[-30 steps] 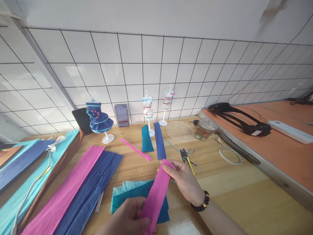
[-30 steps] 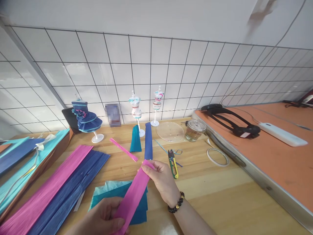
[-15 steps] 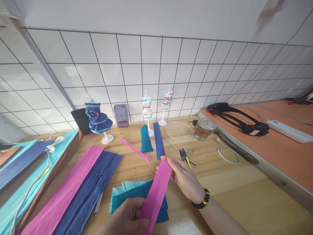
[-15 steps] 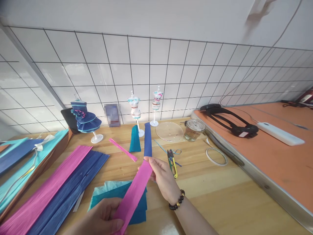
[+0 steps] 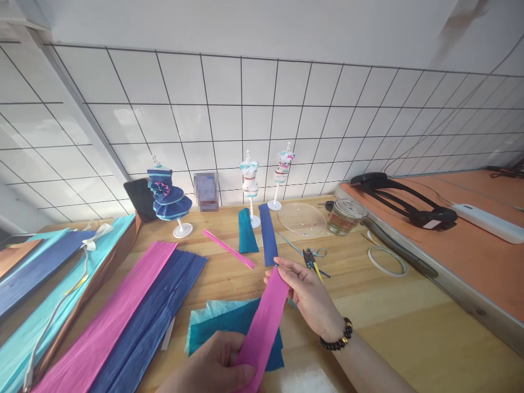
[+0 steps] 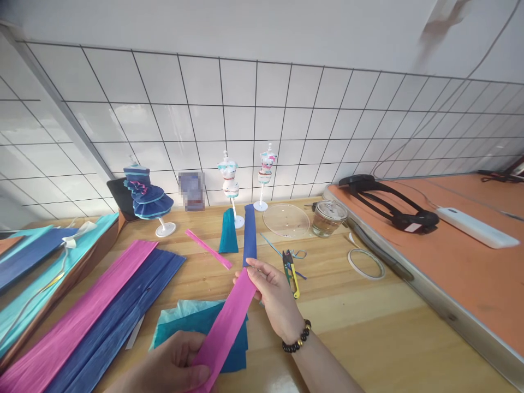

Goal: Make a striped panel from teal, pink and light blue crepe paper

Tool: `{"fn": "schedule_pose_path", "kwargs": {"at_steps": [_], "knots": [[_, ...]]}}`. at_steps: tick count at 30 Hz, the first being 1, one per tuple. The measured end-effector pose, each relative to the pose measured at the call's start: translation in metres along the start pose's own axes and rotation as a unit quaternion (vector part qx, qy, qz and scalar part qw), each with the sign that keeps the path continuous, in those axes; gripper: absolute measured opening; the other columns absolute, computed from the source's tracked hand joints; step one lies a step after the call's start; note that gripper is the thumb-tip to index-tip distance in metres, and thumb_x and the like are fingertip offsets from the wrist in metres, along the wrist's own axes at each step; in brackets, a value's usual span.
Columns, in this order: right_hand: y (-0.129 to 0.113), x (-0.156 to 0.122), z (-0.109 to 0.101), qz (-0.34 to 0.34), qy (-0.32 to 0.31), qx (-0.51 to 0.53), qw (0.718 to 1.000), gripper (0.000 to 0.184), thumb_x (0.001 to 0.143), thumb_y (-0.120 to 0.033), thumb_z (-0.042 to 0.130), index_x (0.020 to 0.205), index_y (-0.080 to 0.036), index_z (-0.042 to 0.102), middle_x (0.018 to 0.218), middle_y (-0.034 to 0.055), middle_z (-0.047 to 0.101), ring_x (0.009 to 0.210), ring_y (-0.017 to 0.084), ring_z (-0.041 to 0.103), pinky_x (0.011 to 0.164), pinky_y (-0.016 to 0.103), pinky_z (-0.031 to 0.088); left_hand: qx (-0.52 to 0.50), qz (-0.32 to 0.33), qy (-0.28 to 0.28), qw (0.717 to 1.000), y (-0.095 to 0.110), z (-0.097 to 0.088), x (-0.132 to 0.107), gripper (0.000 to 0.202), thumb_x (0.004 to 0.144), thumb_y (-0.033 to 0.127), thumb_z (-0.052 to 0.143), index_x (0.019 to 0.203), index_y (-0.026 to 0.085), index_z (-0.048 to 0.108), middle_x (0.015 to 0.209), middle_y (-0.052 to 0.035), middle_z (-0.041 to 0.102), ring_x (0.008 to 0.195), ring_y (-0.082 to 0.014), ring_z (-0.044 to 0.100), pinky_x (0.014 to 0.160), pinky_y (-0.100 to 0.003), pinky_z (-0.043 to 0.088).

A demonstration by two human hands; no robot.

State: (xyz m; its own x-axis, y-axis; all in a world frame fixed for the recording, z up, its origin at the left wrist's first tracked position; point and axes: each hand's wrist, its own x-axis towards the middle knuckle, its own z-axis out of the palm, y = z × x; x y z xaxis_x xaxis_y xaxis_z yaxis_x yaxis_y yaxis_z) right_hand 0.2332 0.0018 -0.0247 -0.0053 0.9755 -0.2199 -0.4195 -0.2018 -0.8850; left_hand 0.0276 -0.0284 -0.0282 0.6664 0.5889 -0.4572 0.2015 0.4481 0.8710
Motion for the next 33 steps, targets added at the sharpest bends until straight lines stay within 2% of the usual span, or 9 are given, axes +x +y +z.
{"fn": "schedule_pose_path", "kwargs": {"at_steps": [3, 6, 10, 12, 15, 18, 23, 28, 33], "knots": [[0.000, -0.001, 0.000, 0.005, -0.012, 0.025, 1.000, 0.048, 0.074, -0.048, 0.069, 0.111, -0.019, 0.059, 0.092, 0.0071, 0.072, 0.092, 0.023, 0.067, 0.082, 0.037, 0.049, -0.034, 0.002, -0.002, 0.999, 0.002, 0.000, -0.001, 0.040, 0.061, 0.047, 0.077, 0.076, 0.014, 0.062, 0.069, -0.0032, 0.066, 0.064, -0.0149, 0.060, 0.057, -0.022, 0.040], [0.001, -0.003, 0.002, 0.027, -0.038, 0.047, 0.998, 0.049, 0.080, -0.050, 0.062, 0.117, -0.019, 0.054, 0.097, 0.0084, 0.070, 0.095, 0.022, 0.065, 0.086, 0.038, 0.047, -0.091, 0.034, 0.005, 0.995, 0.004, 0.001, -0.002, 0.036, 0.065, 0.043, 0.075, 0.079, 0.013, 0.062, 0.072, -0.0050, 0.068, 0.061, -0.0156, 0.064, 0.057, -0.024, 0.045], [0.007, -0.008, 0.011, 0.014, -0.035, -0.028, 0.999, 0.056, 0.078, -0.049, 0.064, 0.124, -0.022, 0.048, 0.100, 0.0072, 0.069, 0.096, 0.021, 0.064, 0.087, 0.038, 0.047, -0.176, 0.068, 0.098, 0.977, 0.005, -0.002, -0.001, 0.030, 0.071, 0.039, 0.074, 0.085, 0.015, 0.063, 0.082, -0.0060, 0.071, 0.064, -0.0165, 0.067, 0.060, -0.026, 0.049], [0.010, -0.013, 0.017, -0.025, -0.038, -0.121, 0.992, 0.047, 0.076, -0.049, 0.066, 0.112, -0.022, 0.054, 0.091, 0.0049, 0.068, 0.089, 0.020, 0.064, 0.079, 0.035, 0.048, -0.210, 0.086, 0.147, 0.963, 0.005, -0.004, 0.001, 0.027, 0.072, 0.037, 0.073, 0.087, 0.015, 0.065, 0.082, -0.0055, 0.072, 0.070, -0.0164, 0.067, 0.065, -0.026, 0.050], [0.016, -0.023, 0.024, -0.050, -0.065, -0.224, 0.971, 0.031, 0.078, -0.051, 0.062, 0.087, -0.021, 0.060, 0.073, 0.0012, 0.063, 0.072, 0.017, 0.060, 0.067, 0.029, 0.046, -0.215, 0.118, 0.186, 0.952, 0.006, -0.006, 0.002, 0.028, 0.074, 0.039, 0.071, 0.087, 0.014, 0.069, 0.080, -0.0057, 0.072, 0.076, -0.0166, 0.066, 0.072, -0.025, 0.049], [0.020, -0.032, 0.030, -0.058, -0.092, -0.262, 0.959, 0.024, 0.080, -0.046, 0.062, 0.079, -0.022, 0.057, 0.071, -0.0007, 0.061, 0.069, 0.015, 0.057, 0.066, 0.026, 0.044, -0.201, 0.156, 0.191, 0.948, 0.008, -0.005, 0.003, 0.032, 0.074, 0.042, 0.070, 0.089, 0.014, 0.070, 0.080, -0.0055, 0.072, 0.078, -0.0175, 0.065, 0.075, -0.025, 0.047], [0.027, -0.036, 0.035, -0.080, -0.119, -0.260, 0.955, 0.016, 0.077, -0.035, 0.066, 0.089, -0.025, 0.061, 0.083, 0.0008, 0.066, 0.077, 0.016, 0.060, 0.072, 0.026, 0.048, -0.195, 0.178, 0.170, 0.949, 0.010, 0.002, 0.003, 0.033, 0.075, 0.043, 0.069, 0.092, 0.015, 0.070, 0.082, -0.0048, 0.072, 0.081, -0.0206, 0.065, 0.079, -0.030, 0.047], [0.033, -0.034, 0.034, -0.082, -0.104, -0.282, 0.950, 0.018, 0.076, -0.033, 0.066, 0.091, -0.027, 0.070, 0.086, 0.0035, 0.072, 0.078, 0.020, 0.065, 0.074, 0.030, 0.051, -0.160, 0.185, 0.182, 0.953, 0.013, 0.008, 0.003, 0.037, 0.071, 0.047, 0.071, 0.089, 0.015, 0.071, 0.081, -0.0036, 0.072, 0.083, -0.0222, 0.064, 0.073, -0.027, 0.047], [0.037, -0.031, 0.031, -0.093, -0.096, -0.308, 0.942, 0.017, 0.076, -0.036, 0.065, 0.090, -0.030, 0.074, 0.091, 0.0039, 0.073, 0.083, 0.023, 0.067, 0.077, 0.034, 0.053, -0.150, 0.190, 0.174, 0.954, 0.016, 0.009, 0.000, 0.032, 0.071, 0.042, 0.072, 0.090, 0.017, 0.071, 0.080, -0.0020, 0.071, 0.084, -0.0210, 0.063, 0.076, -0.027, 0.046]]}}
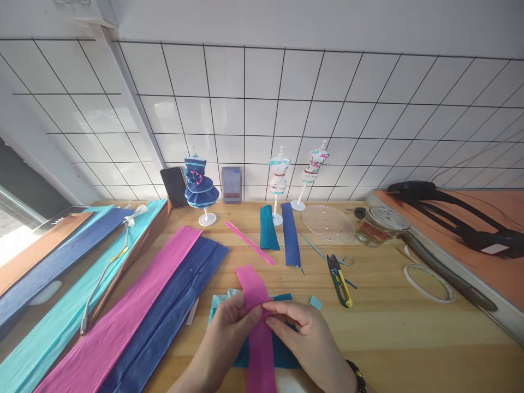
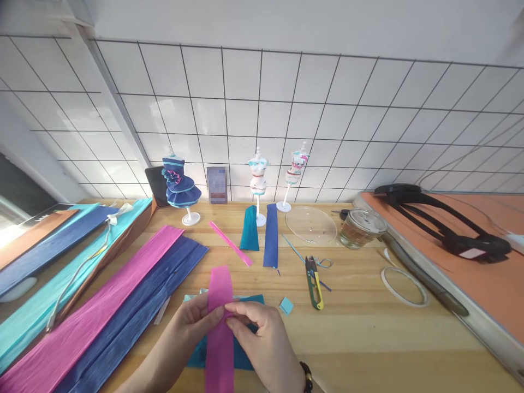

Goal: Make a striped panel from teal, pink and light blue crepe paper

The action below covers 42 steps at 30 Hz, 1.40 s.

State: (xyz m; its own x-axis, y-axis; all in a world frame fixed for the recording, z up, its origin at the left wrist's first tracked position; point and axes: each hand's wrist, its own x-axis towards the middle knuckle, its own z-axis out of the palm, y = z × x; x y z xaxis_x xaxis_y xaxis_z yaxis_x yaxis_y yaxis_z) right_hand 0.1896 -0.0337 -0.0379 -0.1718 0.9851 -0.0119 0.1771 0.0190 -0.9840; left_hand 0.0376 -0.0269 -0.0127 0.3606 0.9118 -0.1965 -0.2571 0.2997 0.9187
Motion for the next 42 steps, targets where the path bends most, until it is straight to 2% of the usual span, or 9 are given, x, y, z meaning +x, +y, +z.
{"fn": "schedule_pose_path", "kwargs": {"at_steps": [3, 6, 9, 16, 22, 28, 33, 36, 42], "knots": [[0.003, 0.001, -0.002, -0.006, 0.017, -0.006, 1.000, 0.016, 0.076, -0.035, 0.065, 0.088, -0.030, 0.075, 0.093, 0.0038, 0.073, 0.087, 0.024, 0.067, 0.080, 0.034, 0.053, -0.024, -0.021, 0.008, 0.999, 0.002, -0.003, -0.001, 0.035, 0.074, 0.043, 0.069, 0.095, 0.016, 0.069, 0.082, -0.0033, 0.071, 0.084, -0.0209, 0.063, 0.075, -0.028, 0.047], [0.003, 0.001, -0.005, -0.009, 0.032, -0.018, 0.999, 0.016, 0.076, -0.034, 0.065, 0.087, -0.030, 0.075, 0.092, 0.0037, 0.073, 0.089, 0.023, 0.067, 0.082, 0.033, 0.052, -0.024, -0.033, 0.045, 0.998, 0.001, -0.008, 0.001, 0.037, 0.074, 0.044, 0.068, 0.096, 0.014, 0.067, 0.082, -0.0047, 0.070, 0.079, -0.0202, 0.064, 0.074, -0.030, 0.047], [0.000, 0.001, -0.006, -0.028, 0.035, -0.041, 0.998, 0.015, 0.077, -0.030, 0.064, 0.087, -0.028, 0.074, 0.091, 0.0027, 0.073, 0.086, 0.021, 0.067, 0.079, 0.030, 0.053, -0.013, -0.030, 0.081, 0.996, -0.002, -0.012, 0.002, 0.043, 0.071, 0.040, 0.072, 0.102, 0.014, 0.060, 0.073, -0.0025, 0.068, 0.069, -0.0174, 0.063, 0.069, -0.030, 0.047], [-0.001, -0.001, -0.006, -0.105, 0.045, -0.079, 0.990, 0.018, 0.077, -0.026, 0.065, 0.094, -0.027, 0.072, 0.087, 0.0009, 0.072, 0.077, 0.015, 0.066, 0.072, 0.023, 0.053, 0.069, 0.007, 0.126, 0.990, -0.003, -0.010, 0.000, 0.054, 0.071, 0.036, 0.069, 0.114, 0.016, 0.044, 0.057, 0.0055, 0.060, 0.055, -0.0110, 0.053, 0.056, -0.023, 0.037], [0.000, 0.001, -0.009, -0.194, 0.023, -0.125, 0.973, 0.017, 0.083, -0.023, 0.062, 0.098, -0.025, 0.071, 0.086, 0.0019, 0.070, 0.079, 0.015, 0.065, 0.072, 0.024, 0.052, 0.095, 0.039, 0.149, 0.983, -0.004, -0.006, -0.001, 0.060, 0.071, 0.034, 0.066, 0.120, 0.016, 0.037, 0.061, 0.0038, 0.063, 0.056, -0.0114, 0.052, 0.056, -0.024, 0.036], [-0.002, -0.001, -0.010, -0.200, -0.001, -0.139, 0.970, 0.019, 0.083, -0.022, 0.062, 0.101, -0.023, 0.068, 0.085, 0.0016, 0.068, 0.079, 0.014, 0.063, 0.070, 0.024, 0.051, 0.086, 0.048, 0.156, 0.983, 0.001, -0.002, -0.004, 0.059, 0.071, 0.033, 0.067, 0.119, 0.015, 0.039, 0.061, 0.0040, 0.064, 0.058, -0.0105, 0.051, 0.057, -0.023, 0.037], [-0.004, -0.001, -0.009, -0.187, -0.017, -0.138, 0.972, 0.015, 0.086, -0.021, 0.058, 0.097, -0.022, 0.068, 0.081, 0.0021, 0.065, 0.077, 0.014, 0.062, 0.068, 0.024, 0.050, 0.082, 0.055, 0.156, 0.983, 0.003, 0.000, -0.006, 0.046, 0.071, 0.031, 0.066, 0.111, 0.016, 0.048, 0.059, 0.0050, 0.062, 0.058, -0.0101, 0.052, 0.057, -0.022, 0.038], [-0.004, -0.001, -0.009, -0.203, -0.009, -0.135, 0.970, 0.014, 0.087, -0.022, 0.056, 0.095, -0.022, 0.068, 0.080, 0.0022, 0.064, 0.075, 0.013, 0.061, 0.066, 0.024, 0.049, 0.102, 0.069, 0.142, 0.982, -0.002, -0.003, -0.005, 0.037, 0.073, 0.031, 0.065, 0.104, 0.017, 0.053, 0.061, 0.0036, 0.063, 0.061, -0.0121, 0.055, 0.061, -0.024, 0.042], [-0.004, -0.001, -0.009, -0.236, 0.011, -0.143, 0.961, 0.013, 0.087, -0.019, 0.057, 0.093, -0.023, 0.067, 0.080, 0.0009, 0.065, 0.075, 0.012, 0.062, 0.065, 0.022, 0.049, 0.153, 0.092, 0.110, 0.978, -0.012, -0.014, -0.003, 0.025, 0.078, 0.035, 0.061, 0.098, 0.019, 0.060, 0.062, 0.0039, 0.059, 0.058, -0.0104, 0.052, 0.055, -0.021, 0.042]]}}
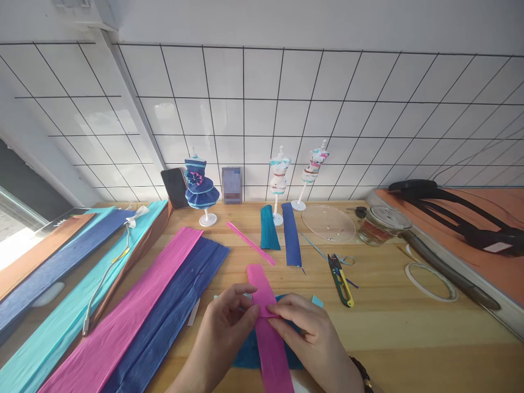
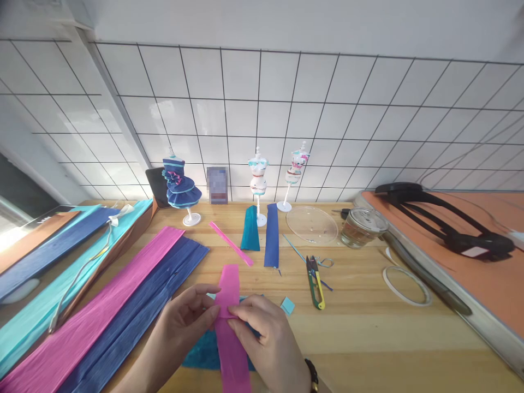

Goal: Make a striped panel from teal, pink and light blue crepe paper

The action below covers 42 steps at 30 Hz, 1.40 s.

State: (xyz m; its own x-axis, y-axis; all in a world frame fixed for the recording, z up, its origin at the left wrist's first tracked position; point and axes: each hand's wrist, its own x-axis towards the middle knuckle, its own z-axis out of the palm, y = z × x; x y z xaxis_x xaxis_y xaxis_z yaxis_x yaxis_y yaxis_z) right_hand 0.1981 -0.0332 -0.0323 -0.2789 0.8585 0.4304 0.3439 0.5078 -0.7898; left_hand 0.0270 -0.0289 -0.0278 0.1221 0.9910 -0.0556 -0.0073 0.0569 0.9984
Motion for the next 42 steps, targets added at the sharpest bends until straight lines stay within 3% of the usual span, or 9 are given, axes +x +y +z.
{"fn": "schedule_pose_path", "kwargs": {"at_steps": [5, 12, 23, 26, 29, 32, 35, 38, 42], "knots": [[-0.003, 0.001, -0.002, -0.011, 0.035, -0.011, 0.999, 0.012, 0.085, -0.016, 0.059, 0.090, -0.024, 0.067, 0.081, -0.0001, 0.065, 0.076, 0.011, 0.062, 0.067, 0.020, 0.048, 0.147, 0.094, -0.031, 0.984, 0.012, -0.005, -0.002, 0.020, 0.078, 0.034, 0.065, 0.094, 0.022, 0.067, 0.073, 0.0001, 0.063, 0.069, -0.0139, 0.057, 0.066, -0.025, 0.047], [-0.009, 0.000, -0.004, -0.038, 0.058, -0.003, 0.998, 0.018, 0.083, -0.010, 0.059, 0.092, -0.025, 0.064, 0.081, -0.0013, 0.064, 0.076, 0.010, 0.061, 0.067, 0.020, 0.048, 0.283, 0.332, 0.000, 0.900, 0.016, -0.006, 0.000, 0.015, 0.078, 0.014, 0.063, 0.090, 0.021, 0.069, 0.076, -0.0018, 0.065, 0.071, -0.0144, 0.059, 0.064, -0.026, 0.047], [-0.015, 0.000, -0.007, -0.037, 0.053, -0.018, 0.998, 0.012, 0.084, -0.013, 0.059, 0.086, -0.024, 0.061, 0.076, -0.0005, 0.060, 0.070, 0.012, 0.059, 0.061, 0.021, 0.047, 0.343, 0.371, -0.008, 0.863, 0.026, -0.009, -0.003, 0.011, 0.081, 0.012, 0.060, 0.079, 0.022, 0.065, 0.069, -0.0001, 0.061, 0.065, -0.0130, 0.055, 0.061, -0.026, 0.043], [-0.018, -0.001, -0.009, -0.040, 0.063, -0.033, 0.997, 0.011, 0.084, -0.013, 0.058, 0.082, -0.024, 0.061, 0.079, 0.0005, 0.054, 0.070, 0.011, 0.057, 0.060, 0.021, 0.047, 0.339, 0.376, 0.004, 0.862, 0.026, -0.009, -0.004, 0.010, 0.079, 0.013, 0.063, 0.080, 0.023, 0.064, 0.081, -0.0028, 0.064, 0.077, -0.0167, 0.058, 0.070, -0.030, 0.045], [-0.023, -0.002, -0.012, -0.053, 0.075, -0.044, 0.995, 0.010, 0.084, -0.015, 0.056, 0.081, -0.024, 0.060, 0.086, 0.0029, 0.054, 0.079, 0.014, 0.058, 0.067, 0.023, 0.048, 0.319, 0.353, -0.006, 0.880, 0.024, -0.009, -0.005, 0.026, 0.075, 0.020, 0.070, 0.100, 0.025, 0.063, 0.110, -0.0077, 0.064, 0.107, -0.0245, 0.054, 0.091, -0.037, 0.043], [-0.026, -0.001, -0.013, -0.055, 0.088, -0.020, 0.994, 0.010, 0.085, -0.016, 0.055, 0.083, -0.025, 0.059, 0.092, 0.0043, 0.057, 0.087, 0.017, 0.058, 0.073, 0.026, 0.049, 0.282, 0.291, -0.049, 0.913, 0.023, -0.007, -0.005, 0.034, 0.078, 0.026, 0.068, 0.111, 0.024, 0.060, 0.112, -0.0077, 0.066, 0.117, -0.0256, 0.050, 0.097, -0.038, 0.039], [-0.024, 0.000, -0.012, -0.021, 0.085, 0.055, 0.995, 0.011, 0.087, -0.017, 0.052, 0.083, -0.025, 0.058, 0.087, 0.0029, 0.060, 0.084, 0.016, 0.059, 0.073, 0.027, 0.049, 0.255, 0.167, -0.102, 0.947, 0.025, -0.003, -0.006, 0.016, 0.085, 0.032, 0.058, 0.096, 0.022, 0.066, 0.084, -0.0041, 0.070, 0.088, -0.0198, 0.060, 0.077, -0.029, 0.045], [-0.019, -0.001, -0.009, 0.071, 0.103, 0.118, 0.985, 0.007, 0.086, -0.026, 0.055, 0.081, -0.024, 0.059, 0.078, 0.0014, 0.061, 0.076, 0.016, 0.059, 0.068, 0.025, 0.050, 0.190, 0.031, -0.149, 0.970, 0.027, 0.001, -0.009, 0.029, 0.088, 0.039, 0.050, 0.075, 0.018, 0.065, 0.063, -0.0004, 0.060, 0.059, -0.0118, 0.051, 0.056, -0.023, 0.038], [-0.013, 0.001, -0.008, 0.211, 0.102, 0.157, 0.959, 0.021, 0.081, -0.042, 0.061, 0.080, -0.022, 0.062, 0.070, 0.0012, 0.062, 0.066, 0.015, 0.059, 0.061, 0.024, 0.049, -0.025, -0.110, -0.215, 0.970, 0.025, 0.006, -0.012, 0.032, 0.086, 0.045, 0.052, 0.079, 0.015, 0.062, 0.071, -0.0031, 0.063, 0.060, -0.0117, 0.057, 0.057, -0.022, 0.042]]}}
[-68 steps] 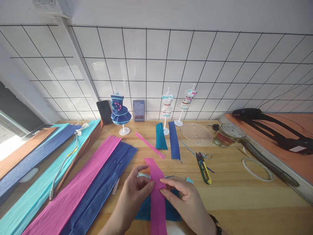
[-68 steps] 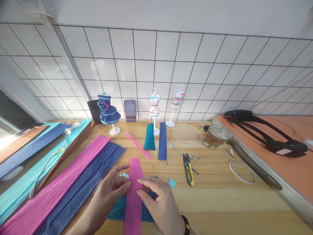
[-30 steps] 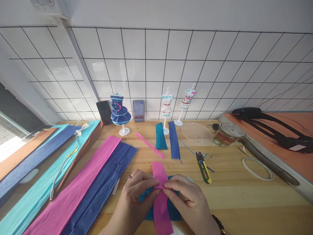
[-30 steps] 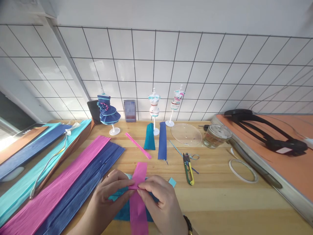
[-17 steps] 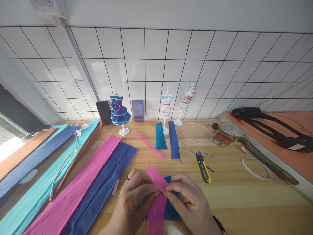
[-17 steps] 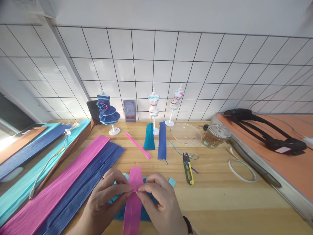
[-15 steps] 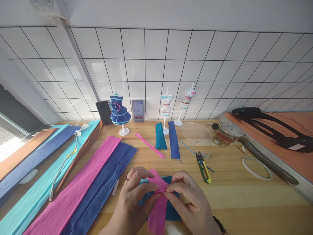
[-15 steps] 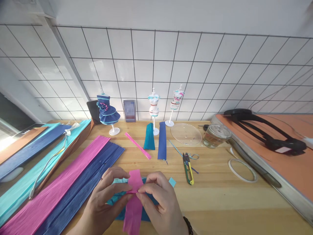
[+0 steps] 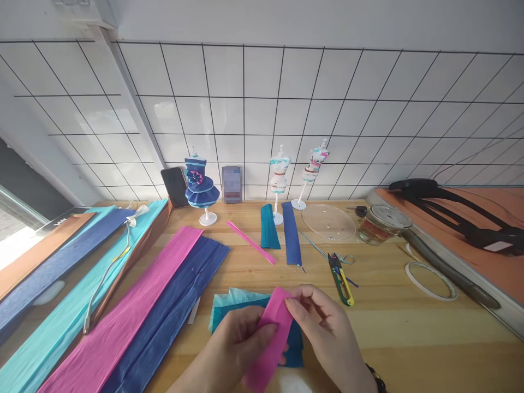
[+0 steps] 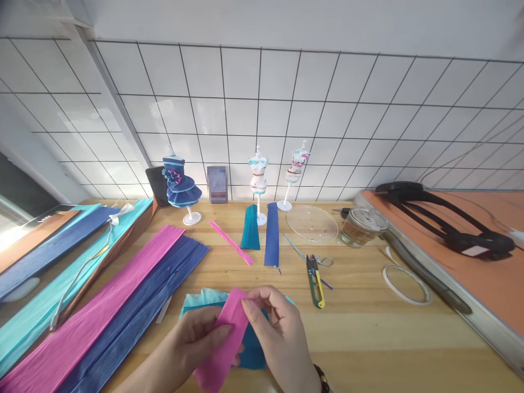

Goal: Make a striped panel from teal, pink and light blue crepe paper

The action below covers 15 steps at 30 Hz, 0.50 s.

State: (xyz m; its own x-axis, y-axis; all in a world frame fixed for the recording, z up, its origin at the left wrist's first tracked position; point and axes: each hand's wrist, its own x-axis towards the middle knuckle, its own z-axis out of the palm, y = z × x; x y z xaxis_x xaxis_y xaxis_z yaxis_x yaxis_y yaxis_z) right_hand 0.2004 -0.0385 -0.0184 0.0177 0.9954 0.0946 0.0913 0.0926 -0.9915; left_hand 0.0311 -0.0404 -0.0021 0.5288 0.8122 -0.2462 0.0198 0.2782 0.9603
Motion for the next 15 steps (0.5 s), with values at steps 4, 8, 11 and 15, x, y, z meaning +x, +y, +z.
{"fn": "schedule_pose_path", "kwargs": {"at_steps": [4, 8, 11, 15], "knots": [[0.002, 0.007, 0.000, 0.057, 0.005, 0.009, 0.998, 0.032, 0.076, -0.052, 0.062, 0.075, -0.020, 0.061, 0.067, 0.0014, 0.062, 0.062, 0.015, 0.056, 0.058, 0.025, 0.046, -0.124, -0.052, -0.055, 0.989, -0.006, 0.001, 0.003, 0.028, 0.083, 0.042, 0.059, 0.088, 0.014, 0.061, 0.079, -0.0075, 0.068, 0.065, -0.0161, 0.066, 0.060, -0.025, 0.049], [0.005, 0.013, 0.001, 0.071, 0.003, -0.004, 0.997, 0.034, 0.076, -0.053, 0.061, 0.075, -0.019, 0.060, 0.068, 0.0009, 0.060, 0.063, 0.015, 0.055, 0.059, 0.025, 0.045, -0.209, -0.076, -0.078, 0.972, -0.015, 0.001, 0.008, 0.024, 0.083, 0.036, 0.058, 0.086, 0.013, 0.061, 0.078, -0.0099, 0.070, 0.059, -0.0155, 0.067, 0.055, -0.024, 0.051], [0.007, 0.014, 0.003, 0.093, -0.027, 0.011, 0.995, 0.032, 0.076, -0.049, 0.063, 0.085, -0.018, 0.061, 0.071, 0.0009, 0.063, 0.066, 0.015, 0.057, 0.061, 0.026, 0.047, -0.234, -0.085, -0.070, 0.966, -0.022, 0.002, 0.011, 0.023, 0.084, 0.032, 0.055, 0.084, 0.010, 0.061, 0.074, -0.0107, 0.070, 0.053, -0.0145, 0.066, 0.052, -0.023, 0.050], [0.009, 0.012, 0.006, 0.125, -0.058, 0.035, 0.990, 0.039, 0.074, -0.048, 0.065, 0.099, -0.018, 0.059, 0.075, 0.0018, 0.066, 0.064, 0.016, 0.061, 0.059, 0.027, 0.049, -0.254, -0.093, -0.070, 0.960, -0.027, 0.001, 0.013, 0.023, 0.086, 0.031, 0.051, 0.089, 0.010, 0.060, 0.074, -0.0119, 0.070, 0.052, -0.0144, 0.064, 0.051, -0.024, 0.050]]}}
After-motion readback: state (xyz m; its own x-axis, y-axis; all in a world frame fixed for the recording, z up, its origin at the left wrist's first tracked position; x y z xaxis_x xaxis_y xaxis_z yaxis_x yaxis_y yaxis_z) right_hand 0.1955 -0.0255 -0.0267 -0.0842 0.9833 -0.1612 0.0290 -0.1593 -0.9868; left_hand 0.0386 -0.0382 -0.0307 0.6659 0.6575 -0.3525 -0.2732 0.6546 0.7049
